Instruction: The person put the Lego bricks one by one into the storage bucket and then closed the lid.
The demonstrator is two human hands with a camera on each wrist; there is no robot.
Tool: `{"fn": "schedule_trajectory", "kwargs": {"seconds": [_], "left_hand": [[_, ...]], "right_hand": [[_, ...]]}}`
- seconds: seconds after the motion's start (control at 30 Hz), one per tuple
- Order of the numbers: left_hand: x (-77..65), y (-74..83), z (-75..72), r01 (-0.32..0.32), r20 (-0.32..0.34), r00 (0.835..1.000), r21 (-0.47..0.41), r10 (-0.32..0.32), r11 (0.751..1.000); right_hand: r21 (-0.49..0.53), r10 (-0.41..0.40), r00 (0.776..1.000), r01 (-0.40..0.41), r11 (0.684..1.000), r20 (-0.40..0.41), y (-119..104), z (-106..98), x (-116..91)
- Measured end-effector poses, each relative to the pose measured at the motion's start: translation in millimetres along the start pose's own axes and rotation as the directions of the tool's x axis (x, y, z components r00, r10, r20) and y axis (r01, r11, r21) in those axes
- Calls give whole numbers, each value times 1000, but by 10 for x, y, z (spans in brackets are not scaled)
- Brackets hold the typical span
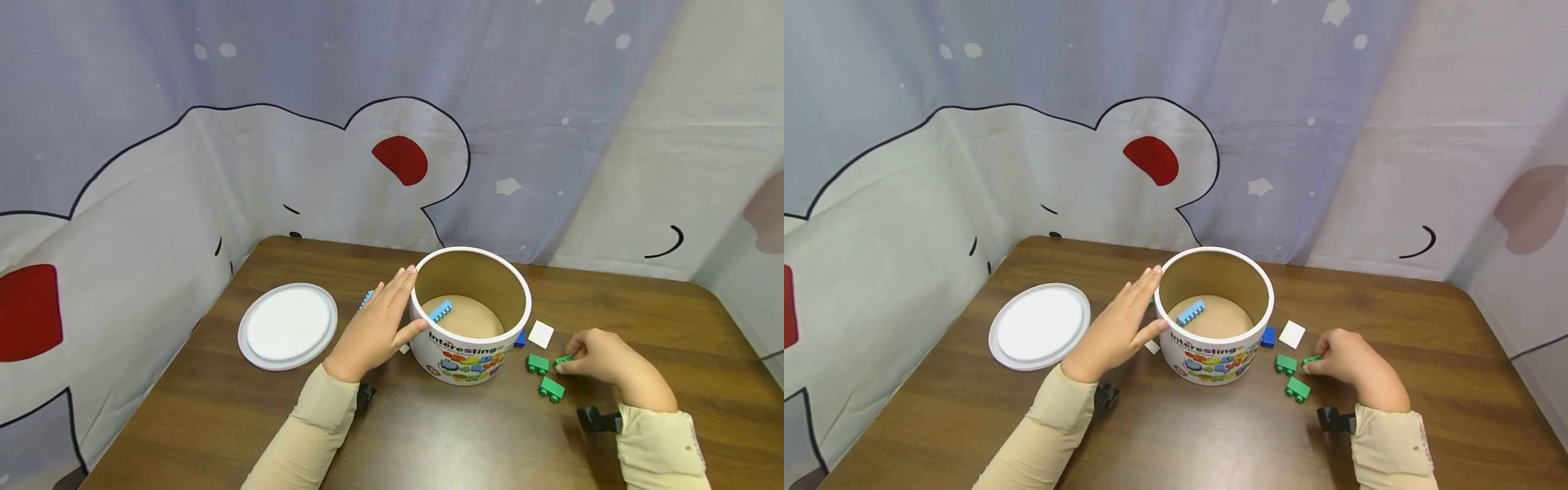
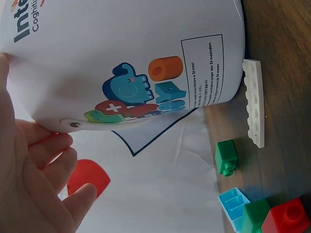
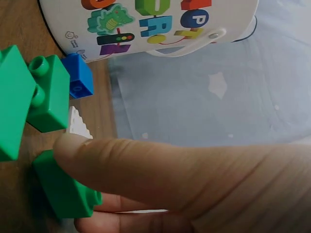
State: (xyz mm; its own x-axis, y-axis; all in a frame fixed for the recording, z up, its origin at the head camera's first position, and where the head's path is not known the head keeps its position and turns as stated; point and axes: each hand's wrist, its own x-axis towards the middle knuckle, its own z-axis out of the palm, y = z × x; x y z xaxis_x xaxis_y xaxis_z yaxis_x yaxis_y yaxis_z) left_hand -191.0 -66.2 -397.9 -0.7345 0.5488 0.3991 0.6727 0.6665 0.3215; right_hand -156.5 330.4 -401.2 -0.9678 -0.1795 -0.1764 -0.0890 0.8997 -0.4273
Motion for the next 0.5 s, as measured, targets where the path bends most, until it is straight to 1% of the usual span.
{"fn": "schedule_trajectory", "kwargs": {"seconds": [0.27,0.5], "left_hand": [[10,-7,18,-7,-14,1000,-10,7,1000],[2,-5,14,2,-5,1000,-9,-2,1000]], "right_hand": [[-12,-16,1000,16,1000,11,10,24,25],[-15,-34,999,34,999,-12,-12,22,23]]}}
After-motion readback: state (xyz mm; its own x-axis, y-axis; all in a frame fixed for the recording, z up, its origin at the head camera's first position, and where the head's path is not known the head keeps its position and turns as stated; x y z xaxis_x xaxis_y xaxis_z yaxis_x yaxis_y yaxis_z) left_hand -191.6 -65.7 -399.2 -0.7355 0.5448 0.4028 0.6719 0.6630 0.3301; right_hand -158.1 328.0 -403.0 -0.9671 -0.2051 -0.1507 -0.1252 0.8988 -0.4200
